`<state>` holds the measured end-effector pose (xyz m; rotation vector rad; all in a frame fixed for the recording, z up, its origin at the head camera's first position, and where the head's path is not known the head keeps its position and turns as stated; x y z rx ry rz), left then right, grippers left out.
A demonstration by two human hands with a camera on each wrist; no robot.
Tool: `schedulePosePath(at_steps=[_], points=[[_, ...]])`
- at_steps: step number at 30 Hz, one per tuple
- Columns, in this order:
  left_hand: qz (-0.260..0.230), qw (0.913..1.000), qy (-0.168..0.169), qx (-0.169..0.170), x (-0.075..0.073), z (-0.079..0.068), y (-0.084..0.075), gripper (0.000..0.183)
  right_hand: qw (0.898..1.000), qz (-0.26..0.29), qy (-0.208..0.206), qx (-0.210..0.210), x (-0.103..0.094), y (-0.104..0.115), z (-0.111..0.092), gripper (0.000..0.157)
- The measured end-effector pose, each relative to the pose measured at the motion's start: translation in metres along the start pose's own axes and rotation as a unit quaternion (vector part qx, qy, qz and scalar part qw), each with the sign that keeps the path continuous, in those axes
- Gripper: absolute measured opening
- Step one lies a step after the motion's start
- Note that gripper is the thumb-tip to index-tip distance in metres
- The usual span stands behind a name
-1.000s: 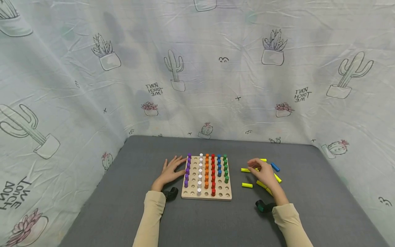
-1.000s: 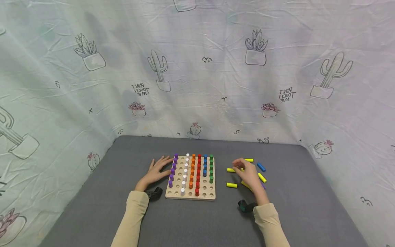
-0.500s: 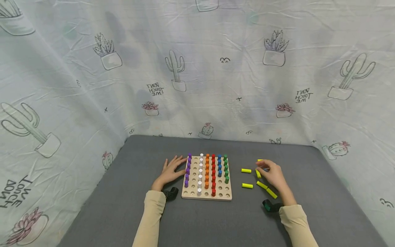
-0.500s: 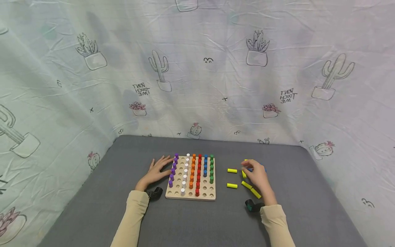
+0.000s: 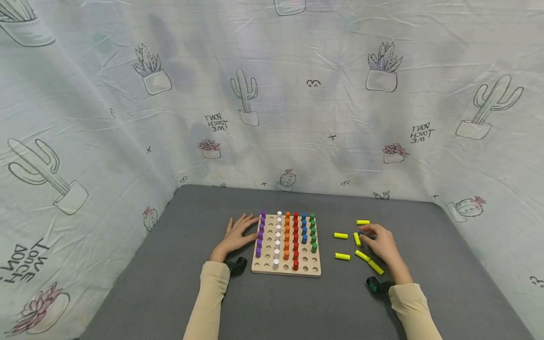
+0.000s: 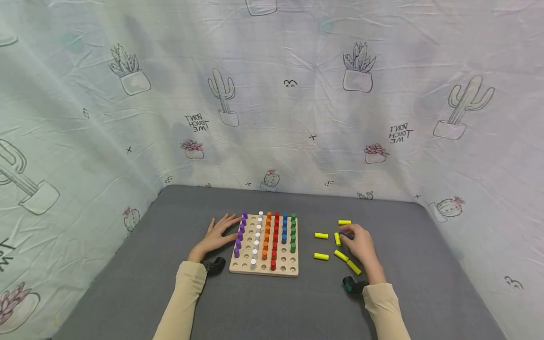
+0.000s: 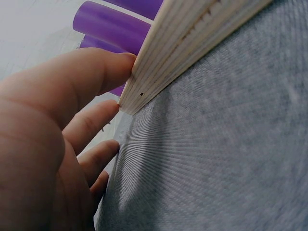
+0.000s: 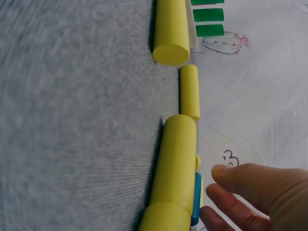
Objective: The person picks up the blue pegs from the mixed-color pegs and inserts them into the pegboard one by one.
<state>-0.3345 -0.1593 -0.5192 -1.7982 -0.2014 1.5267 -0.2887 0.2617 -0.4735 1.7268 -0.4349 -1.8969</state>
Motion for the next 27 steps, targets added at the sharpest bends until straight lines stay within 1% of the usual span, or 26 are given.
schedulePosePath(at_steps=[5, 20, 23, 27], points=[[-0.001, 1.0, -0.001, 0.002, 0.0, 0.0, -0.001, 0.062, 1.0, -0.007, 0.013, 0.013, 0.002, -0.004, 0.001, 0.025], [0.004, 1.0, -0.001, 0.004, 0.001, 0.0, 0.0, 0.062, 0.996, -0.054, 0.057, 0.045, 0.009, -0.008, 0.009, 0.024], [0.005, 1.0, -0.002, 0.003, 0.001, 0.0, 0.0, 0.062, 0.995, -0.061, 0.058, 0.047, 0.009, -0.008, 0.01, 0.024], [0.006, 1.0, -0.004, 0.004, 0.001, 0.001, 0.001, 0.061, 0.996, -0.067, 0.053, 0.039, 0.008, -0.006, 0.011, 0.023]])
Point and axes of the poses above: each hand's wrist, its own z-axis towards the middle knuckle, its own x-axis out of the palm, y = z × x, the point moved 7 cm from there along z, towards the middle knuckle, and after that the axes turned 6 degrees about y, right-handed, at the moved point
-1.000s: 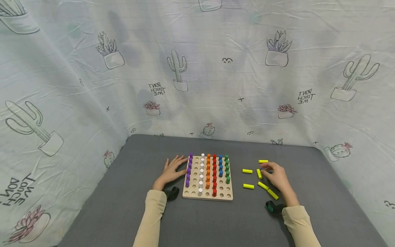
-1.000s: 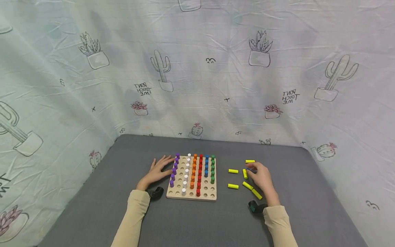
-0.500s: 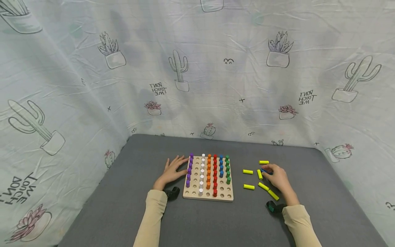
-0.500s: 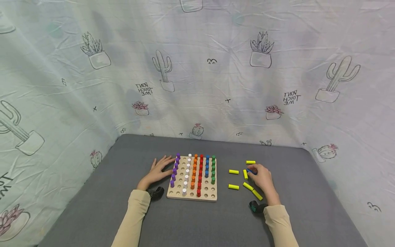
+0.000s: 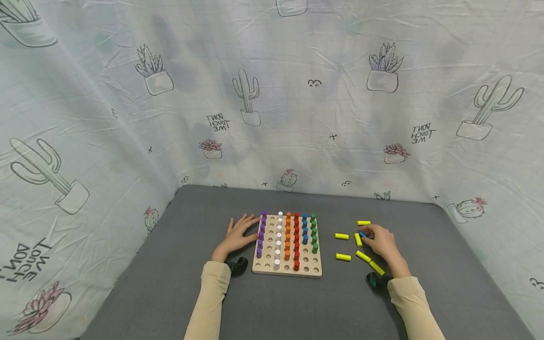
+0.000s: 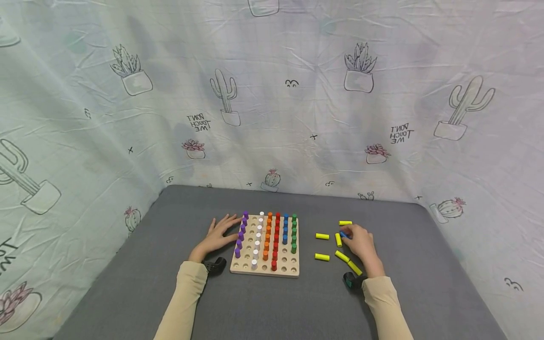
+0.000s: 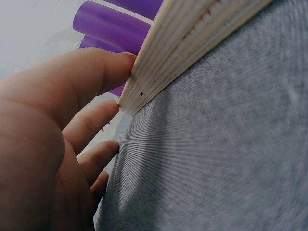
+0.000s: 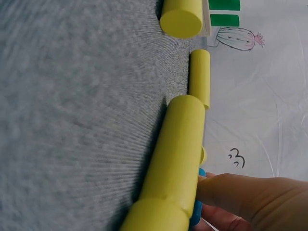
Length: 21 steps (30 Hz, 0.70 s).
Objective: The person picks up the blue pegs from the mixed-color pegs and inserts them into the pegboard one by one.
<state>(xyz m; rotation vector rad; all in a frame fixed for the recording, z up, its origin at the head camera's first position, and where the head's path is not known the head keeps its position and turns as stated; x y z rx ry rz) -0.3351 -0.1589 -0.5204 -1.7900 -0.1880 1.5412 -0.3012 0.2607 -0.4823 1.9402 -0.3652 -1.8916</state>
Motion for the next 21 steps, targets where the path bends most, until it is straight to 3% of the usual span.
schedulePosePath(at_steps=[21], points=[[-0.001, 1.0, 0.005, -0.003, 0.0006, 0.001, 0.0018, 0.063, 0.996, 0.081, -0.036, -0.034, -0.0102, 0.0084, -0.0051, 0.027]])
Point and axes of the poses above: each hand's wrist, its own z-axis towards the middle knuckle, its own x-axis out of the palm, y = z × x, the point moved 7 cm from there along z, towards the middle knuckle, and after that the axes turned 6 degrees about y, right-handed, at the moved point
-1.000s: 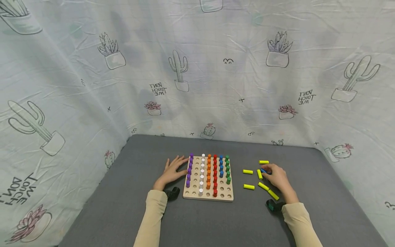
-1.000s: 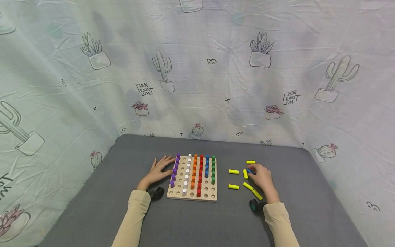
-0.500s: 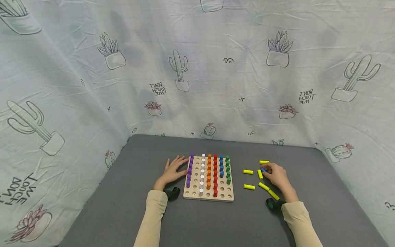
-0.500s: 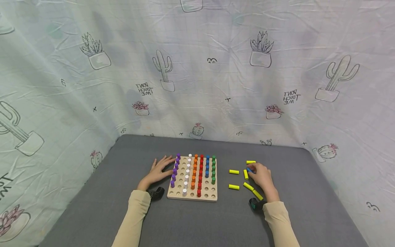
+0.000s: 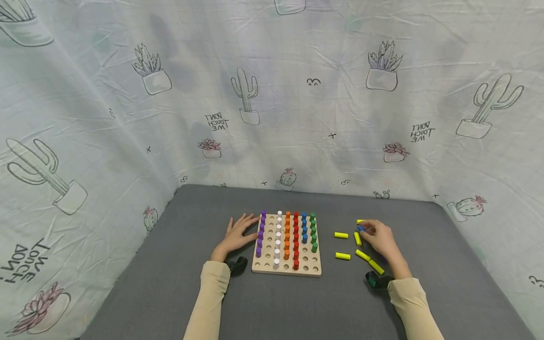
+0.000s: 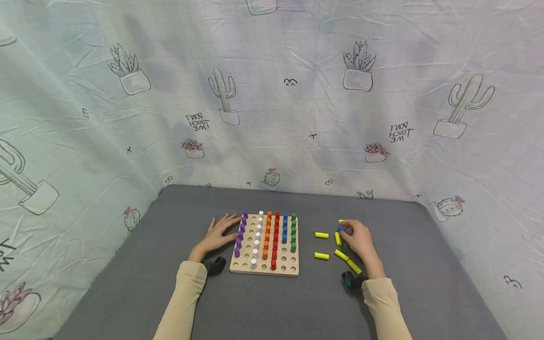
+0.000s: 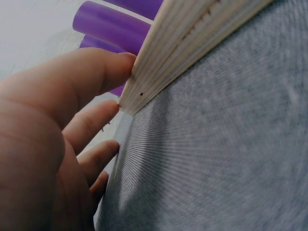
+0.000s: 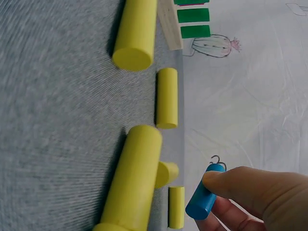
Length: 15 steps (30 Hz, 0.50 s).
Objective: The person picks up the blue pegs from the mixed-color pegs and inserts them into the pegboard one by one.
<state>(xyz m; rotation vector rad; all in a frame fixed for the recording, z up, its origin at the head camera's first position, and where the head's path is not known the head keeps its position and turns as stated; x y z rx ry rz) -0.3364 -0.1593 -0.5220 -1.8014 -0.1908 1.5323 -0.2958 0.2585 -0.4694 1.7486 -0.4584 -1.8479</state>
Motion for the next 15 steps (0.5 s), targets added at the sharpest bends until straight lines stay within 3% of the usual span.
schedulePosePath(at_steps=[15], points=[[0.007, 1.0, 0.001, -0.001, 0.0, 0.001, -0.001, 0.062, 0.999, 0.03, -0.012, -0.021, -0.002, 0.013, -0.001, 0.027]])
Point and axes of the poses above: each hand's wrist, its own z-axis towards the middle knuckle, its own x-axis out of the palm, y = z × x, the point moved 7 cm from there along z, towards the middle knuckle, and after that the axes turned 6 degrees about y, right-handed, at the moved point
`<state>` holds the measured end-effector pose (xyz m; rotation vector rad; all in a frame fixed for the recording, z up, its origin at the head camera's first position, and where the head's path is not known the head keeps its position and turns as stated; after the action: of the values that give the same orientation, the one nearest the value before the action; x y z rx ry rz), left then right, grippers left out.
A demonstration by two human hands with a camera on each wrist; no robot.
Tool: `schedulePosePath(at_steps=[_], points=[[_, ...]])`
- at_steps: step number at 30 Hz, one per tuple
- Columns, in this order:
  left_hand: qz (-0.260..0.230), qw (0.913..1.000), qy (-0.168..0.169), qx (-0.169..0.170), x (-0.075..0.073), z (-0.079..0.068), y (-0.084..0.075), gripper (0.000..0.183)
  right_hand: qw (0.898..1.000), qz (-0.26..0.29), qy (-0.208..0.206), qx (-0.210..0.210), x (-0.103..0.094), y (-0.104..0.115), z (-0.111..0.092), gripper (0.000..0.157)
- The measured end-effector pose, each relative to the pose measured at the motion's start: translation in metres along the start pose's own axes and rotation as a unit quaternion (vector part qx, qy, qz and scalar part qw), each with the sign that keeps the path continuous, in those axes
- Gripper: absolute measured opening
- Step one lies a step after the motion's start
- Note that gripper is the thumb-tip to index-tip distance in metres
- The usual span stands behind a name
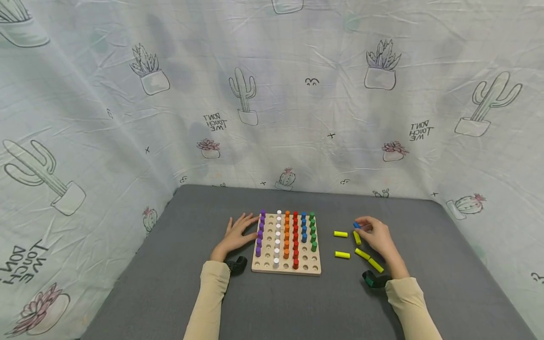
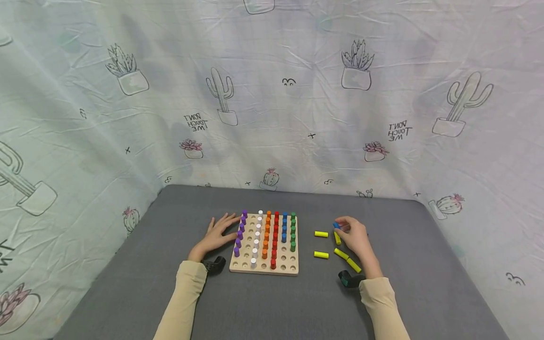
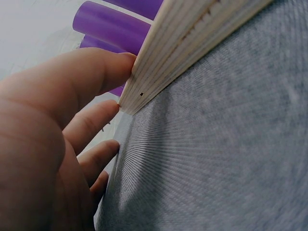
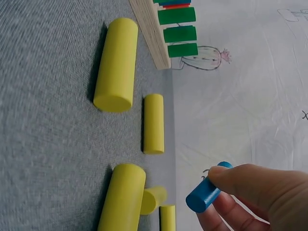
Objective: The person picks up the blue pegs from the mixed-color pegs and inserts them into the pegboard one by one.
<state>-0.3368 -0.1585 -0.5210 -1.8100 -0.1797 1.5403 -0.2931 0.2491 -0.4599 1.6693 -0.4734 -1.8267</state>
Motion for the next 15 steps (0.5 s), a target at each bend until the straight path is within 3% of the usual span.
schedulePosePath(at_steps=[15], points=[[-0.009, 1.0, -0.003, 0.002, 0.001, 0.0, 0.0, 0.062, 1.0, 0.025, 0.013, 0.001, 0.011, 0.011, 0.004, 0.029]])
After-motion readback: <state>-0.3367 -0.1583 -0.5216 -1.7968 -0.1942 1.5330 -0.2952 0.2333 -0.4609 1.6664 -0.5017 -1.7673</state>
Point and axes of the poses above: each hand's wrist, its own z-axis towards the middle knuckle, its own x-axis out of the palm, y = z × x, the point moved 7 cm from there along z, towards the middle knuckle, and after that the axes turned 6 degrees about y, right-handed, at the moved point
